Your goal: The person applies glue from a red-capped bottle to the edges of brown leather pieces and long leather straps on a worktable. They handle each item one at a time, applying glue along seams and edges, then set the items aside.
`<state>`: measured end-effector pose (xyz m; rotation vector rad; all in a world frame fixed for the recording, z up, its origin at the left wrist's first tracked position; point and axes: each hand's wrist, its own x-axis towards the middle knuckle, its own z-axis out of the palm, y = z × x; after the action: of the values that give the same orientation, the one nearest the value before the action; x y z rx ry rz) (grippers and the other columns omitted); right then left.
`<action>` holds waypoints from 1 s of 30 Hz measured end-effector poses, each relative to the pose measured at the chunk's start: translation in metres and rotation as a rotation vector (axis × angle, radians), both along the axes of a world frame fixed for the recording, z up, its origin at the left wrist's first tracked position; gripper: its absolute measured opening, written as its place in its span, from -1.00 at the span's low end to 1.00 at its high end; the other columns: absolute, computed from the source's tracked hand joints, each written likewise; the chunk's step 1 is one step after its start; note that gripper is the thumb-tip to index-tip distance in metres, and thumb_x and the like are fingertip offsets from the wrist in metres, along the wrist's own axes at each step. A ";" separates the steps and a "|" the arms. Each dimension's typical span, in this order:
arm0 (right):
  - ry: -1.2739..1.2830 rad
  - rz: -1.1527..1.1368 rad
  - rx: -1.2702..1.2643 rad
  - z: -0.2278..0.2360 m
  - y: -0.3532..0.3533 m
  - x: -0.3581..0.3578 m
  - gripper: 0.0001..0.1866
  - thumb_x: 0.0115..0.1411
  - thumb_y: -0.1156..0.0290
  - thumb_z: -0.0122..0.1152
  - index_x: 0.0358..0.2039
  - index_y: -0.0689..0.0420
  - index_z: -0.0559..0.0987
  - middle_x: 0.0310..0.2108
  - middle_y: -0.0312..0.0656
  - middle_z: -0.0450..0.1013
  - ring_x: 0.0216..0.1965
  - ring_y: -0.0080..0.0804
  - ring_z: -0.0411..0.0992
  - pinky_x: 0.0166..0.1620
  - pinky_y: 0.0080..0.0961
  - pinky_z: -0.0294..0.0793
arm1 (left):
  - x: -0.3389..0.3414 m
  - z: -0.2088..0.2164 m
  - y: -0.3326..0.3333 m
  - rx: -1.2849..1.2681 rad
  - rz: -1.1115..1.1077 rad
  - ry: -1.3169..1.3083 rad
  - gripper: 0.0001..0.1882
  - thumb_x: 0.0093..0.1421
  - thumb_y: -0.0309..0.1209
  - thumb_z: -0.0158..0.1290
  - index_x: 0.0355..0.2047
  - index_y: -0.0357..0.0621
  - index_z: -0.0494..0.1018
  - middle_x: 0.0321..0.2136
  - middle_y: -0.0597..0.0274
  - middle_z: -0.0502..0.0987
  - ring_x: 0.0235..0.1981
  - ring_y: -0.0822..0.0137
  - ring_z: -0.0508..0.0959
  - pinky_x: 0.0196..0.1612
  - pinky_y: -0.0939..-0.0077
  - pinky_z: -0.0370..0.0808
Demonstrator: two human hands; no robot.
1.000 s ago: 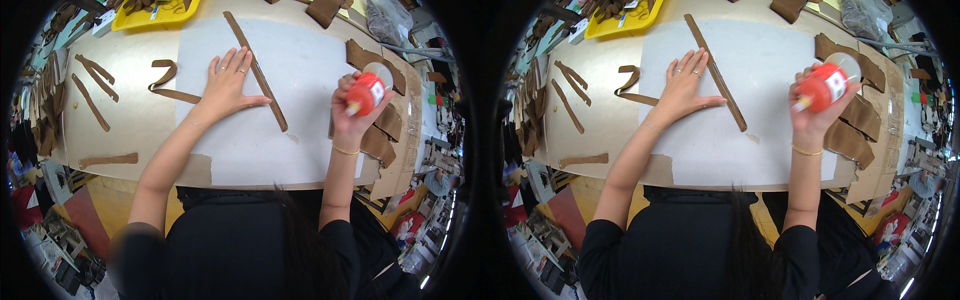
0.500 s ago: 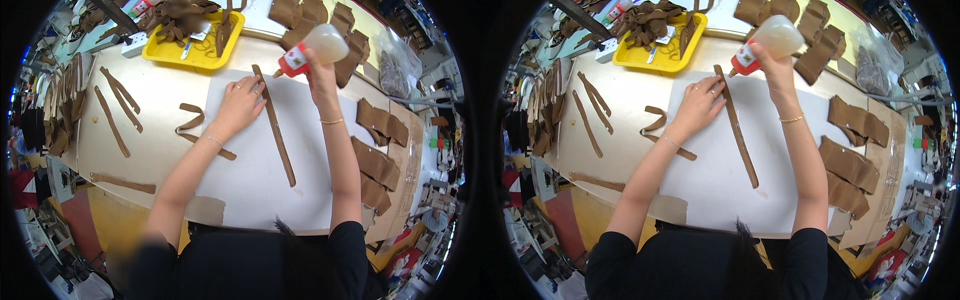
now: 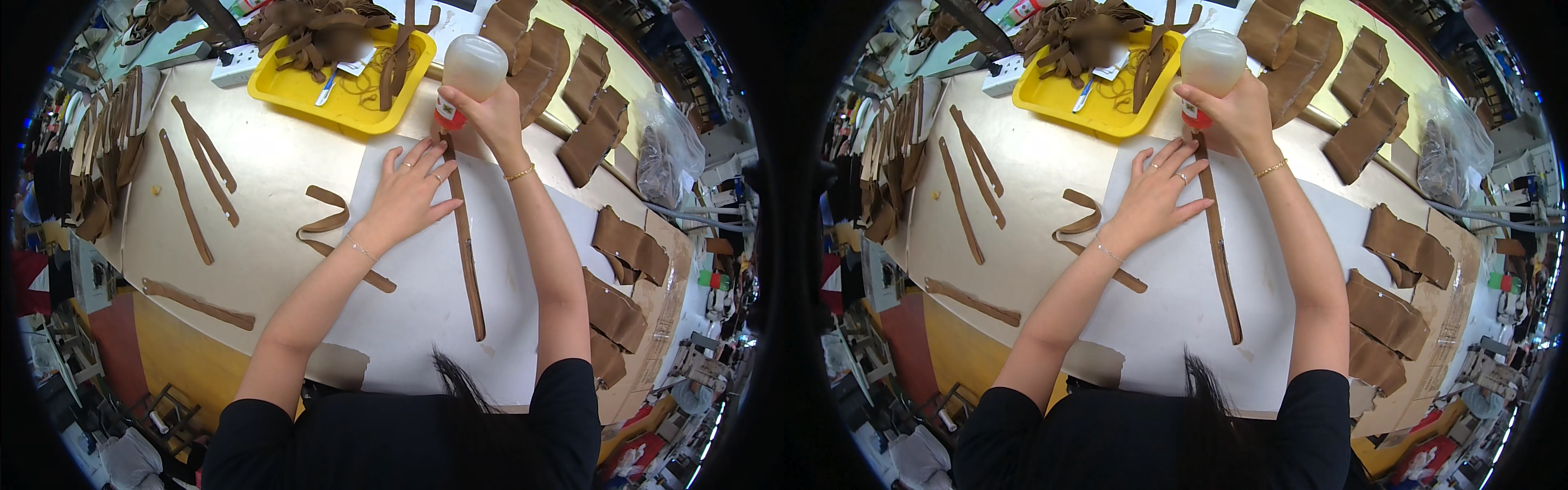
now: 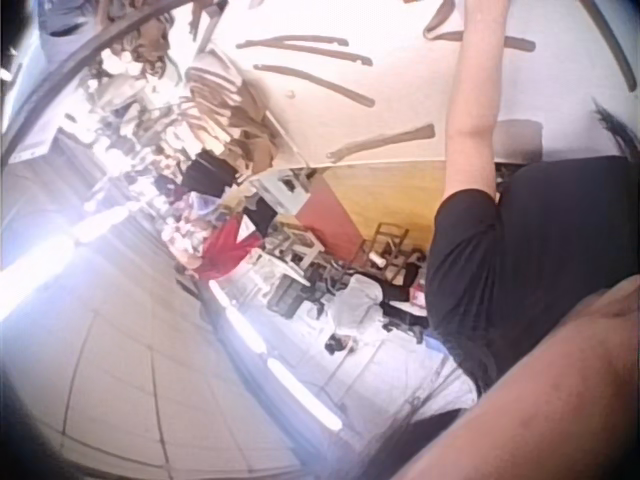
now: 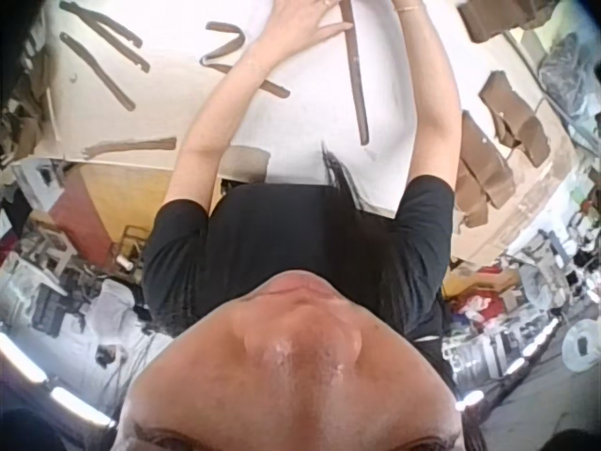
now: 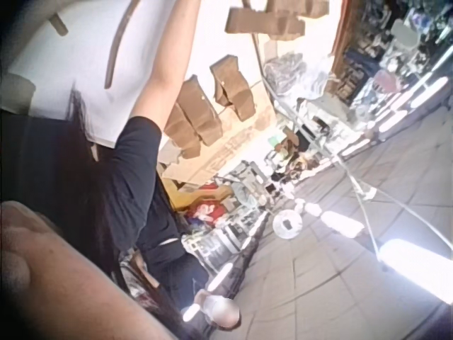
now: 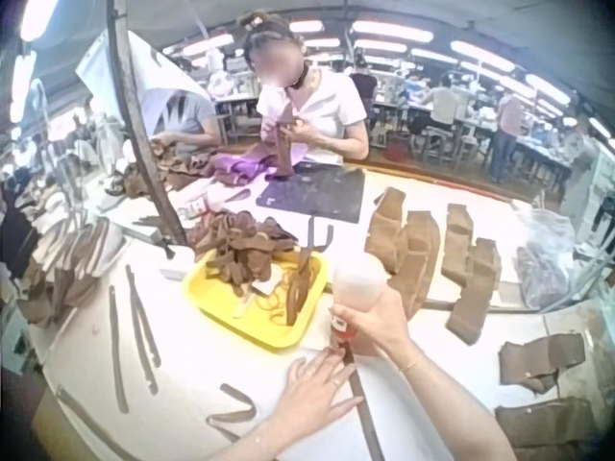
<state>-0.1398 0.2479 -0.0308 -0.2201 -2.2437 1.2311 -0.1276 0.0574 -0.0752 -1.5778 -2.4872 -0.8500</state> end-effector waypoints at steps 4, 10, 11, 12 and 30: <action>0.011 0.024 0.043 -0.003 0.000 -0.004 -0.44 -0.11 -0.01 0.44 -0.28 0.21 0.58 -0.42 -0.16 0.58 -0.38 -0.37 0.56 -0.28 -0.49 0.52 | -0.001 0.001 0.001 -0.016 -0.006 -0.024 -0.48 0.07 -0.05 0.14 -0.01 -0.02 0.41 0.12 0.13 0.30 0.23 0.19 0.17 0.20 0.05 0.03; -0.009 0.024 0.146 0.001 0.000 -0.003 -0.45 -0.12 -0.01 0.44 -0.30 0.21 0.58 -0.43 -0.16 0.58 -0.40 -0.36 0.56 -0.30 -0.48 0.52 | -0.002 0.001 0.000 -0.011 -0.006 -0.033 -0.48 0.07 -0.05 0.14 -0.02 -0.02 0.41 0.12 0.12 0.30 0.23 0.19 0.18 0.20 0.05 0.03; -0.016 0.021 0.171 0.002 0.001 -0.002 -0.45 -0.12 -0.01 0.45 -0.30 0.21 0.59 -0.43 -0.16 0.58 -0.40 -0.36 0.56 -0.31 -0.48 0.52 | -0.001 0.001 0.000 -0.011 -0.004 -0.031 -0.48 0.07 -0.05 0.14 -0.02 -0.02 0.41 0.12 0.12 0.30 0.23 0.19 0.18 0.20 0.05 0.03; -0.038 0.018 0.183 0.003 0.003 0.000 -0.45 -0.12 -0.01 0.45 -0.30 0.21 0.59 -0.42 -0.16 0.58 -0.39 -0.36 0.56 -0.30 -0.47 0.52 | -0.001 0.001 0.000 -0.012 -0.002 -0.028 -0.49 0.07 -0.05 0.14 -0.03 -0.02 0.41 0.12 0.12 0.30 0.23 0.19 0.18 0.20 0.05 0.03; -0.036 -0.116 -0.083 -0.008 0.002 0.014 -0.40 -0.07 -0.02 0.42 -0.22 0.26 0.56 -0.32 -0.10 0.57 -0.26 -0.34 0.56 -0.20 -0.45 0.52 | -0.005 -0.001 -0.002 -0.008 -0.014 -0.094 -0.42 0.04 -0.03 0.18 -0.03 -0.14 0.41 0.15 0.10 0.32 0.25 0.20 0.19 0.24 0.09 -0.01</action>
<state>-0.1261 0.2500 -0.0390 -0.4011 -2.1794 1.2687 -0.1326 0.0551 -0.0765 -1.5949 -2.5492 -0.9386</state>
